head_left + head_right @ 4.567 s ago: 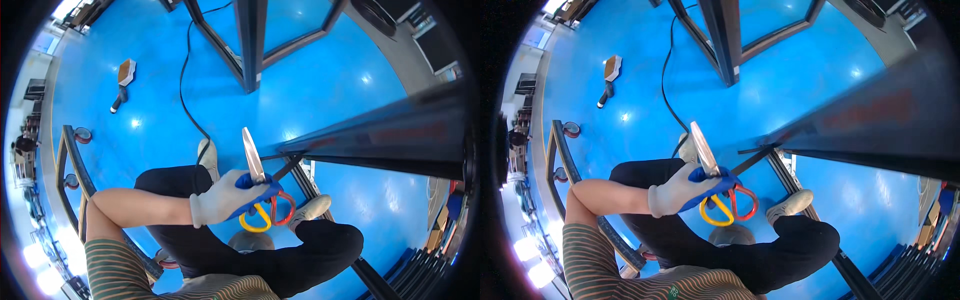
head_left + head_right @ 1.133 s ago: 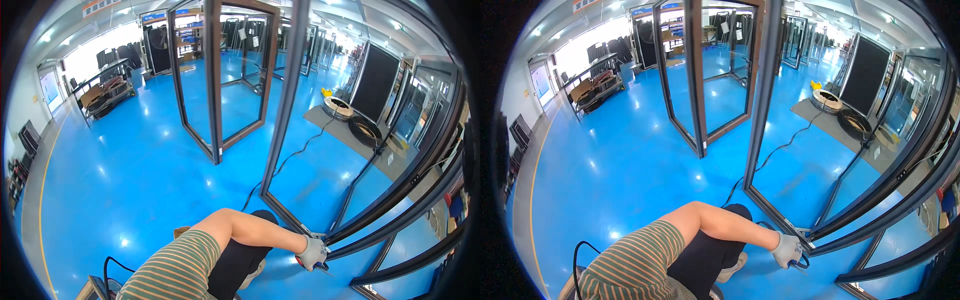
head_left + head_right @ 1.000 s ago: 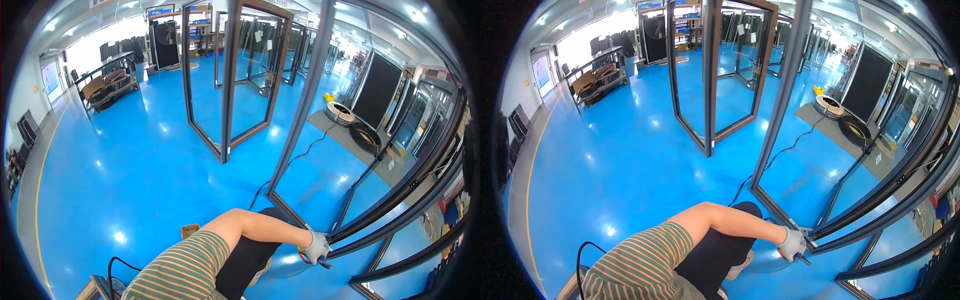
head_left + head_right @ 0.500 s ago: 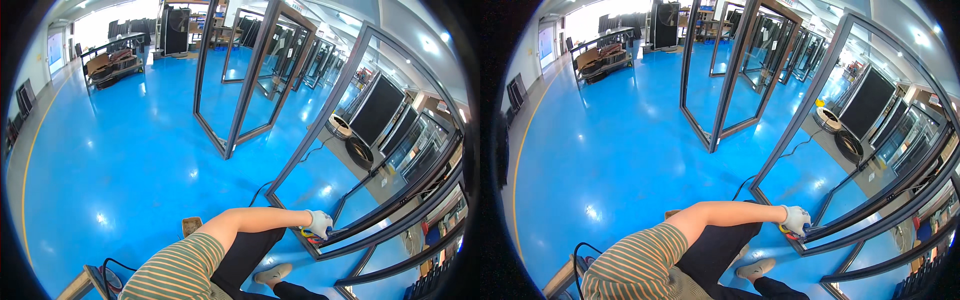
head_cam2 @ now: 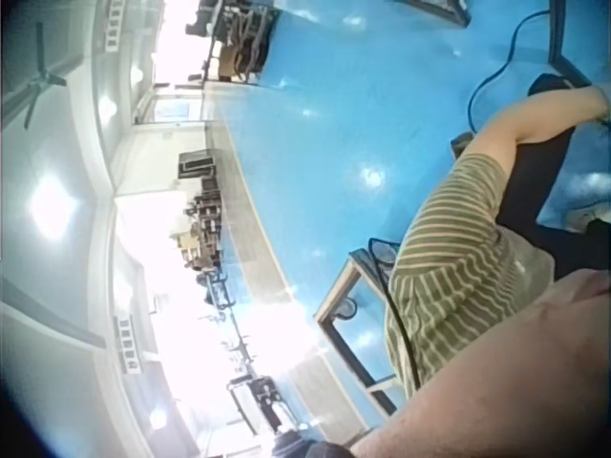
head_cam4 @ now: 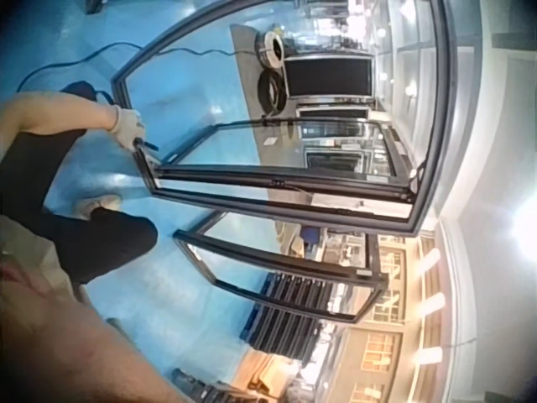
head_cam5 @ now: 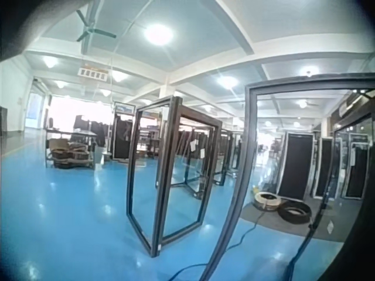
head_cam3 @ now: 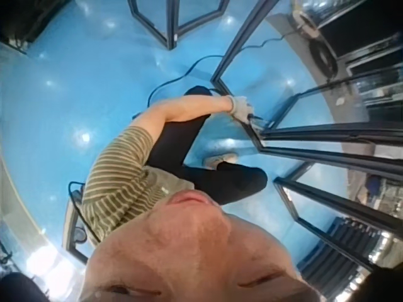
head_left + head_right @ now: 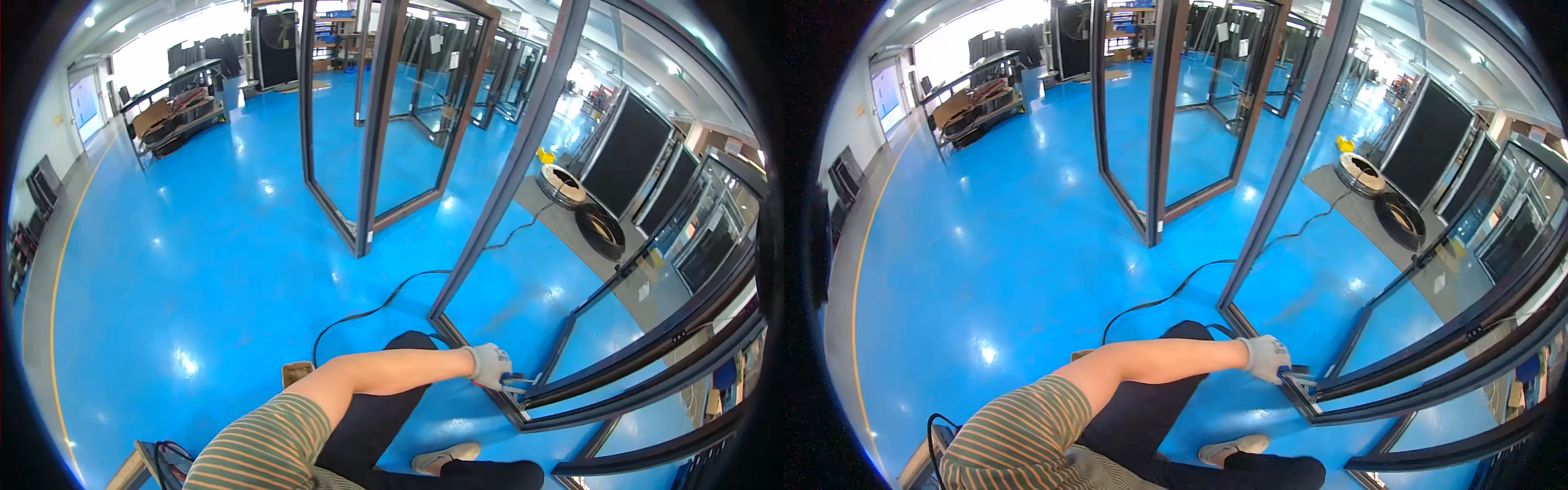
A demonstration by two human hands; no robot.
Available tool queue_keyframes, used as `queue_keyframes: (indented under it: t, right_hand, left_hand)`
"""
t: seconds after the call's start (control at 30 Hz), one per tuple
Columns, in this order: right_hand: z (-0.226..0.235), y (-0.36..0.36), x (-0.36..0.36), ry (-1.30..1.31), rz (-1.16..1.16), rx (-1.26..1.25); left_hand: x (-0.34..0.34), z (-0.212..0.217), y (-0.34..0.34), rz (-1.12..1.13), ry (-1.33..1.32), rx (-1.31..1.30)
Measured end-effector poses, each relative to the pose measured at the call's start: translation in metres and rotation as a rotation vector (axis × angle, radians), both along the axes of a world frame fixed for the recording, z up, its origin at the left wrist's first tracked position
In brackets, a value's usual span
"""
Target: Installing a rubber gasket seal around the inner edge of a metal door or booth frame.
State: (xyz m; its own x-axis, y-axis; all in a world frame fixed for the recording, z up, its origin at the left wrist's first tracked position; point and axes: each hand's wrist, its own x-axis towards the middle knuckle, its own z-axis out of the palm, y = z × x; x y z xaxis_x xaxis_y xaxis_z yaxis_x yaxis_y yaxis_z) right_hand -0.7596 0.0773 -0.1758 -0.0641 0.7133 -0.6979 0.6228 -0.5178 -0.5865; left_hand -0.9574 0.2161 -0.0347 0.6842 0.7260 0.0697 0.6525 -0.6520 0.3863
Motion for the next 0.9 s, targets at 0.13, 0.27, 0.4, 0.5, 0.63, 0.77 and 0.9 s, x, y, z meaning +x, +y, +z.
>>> queue_keyframes:
  t: [0.13, 0.27, 0.4, 0.5, 0.63, 0.77, 0.9]
  right_hand:
    - [0.007, -0.024, 0.038, 0.171, -0.341, 0.146]
    - [0.014, -0.071, 0.084, 0.349, -0.754, 0.363]
    - [0.007, -0.114, 0.091, 0.560, -1.116, 0.603]
    - [0.092, -0.058, 0.048, 0.555, -0.817, 1.036]
    - [0.143, -0.023, 0.020, 0.214, -0.494, 1.304]
    - [0.177, -0.004, -0.008, 0.238, -0.401, 1.280]
    - [0.209, 0.000, -0.045, -0.650, -0.395, 1.598]
  left_hand:
    - [-0.033, -0.048, 0.020, -0.015, -0.014, 0.234]
    - [-0.038, -0.016, 0.017, 0.001, 0.030, 0.180]
    - [-0.011, 0.009, 0.012, 0.178, -0.166, 0.176]
    - [0.014, 0.044, -0.013, 0.011, -0.378, 0.025]
    - [0.025, 0.087, -0.056, -0.095, -0.615, -0.129]
    - [0.043, 0.112, -0.077, -0.105, -0.718, -0.040]
    - [0.032, 0.123, -0.073, 0.181, -0.937, -0.567]
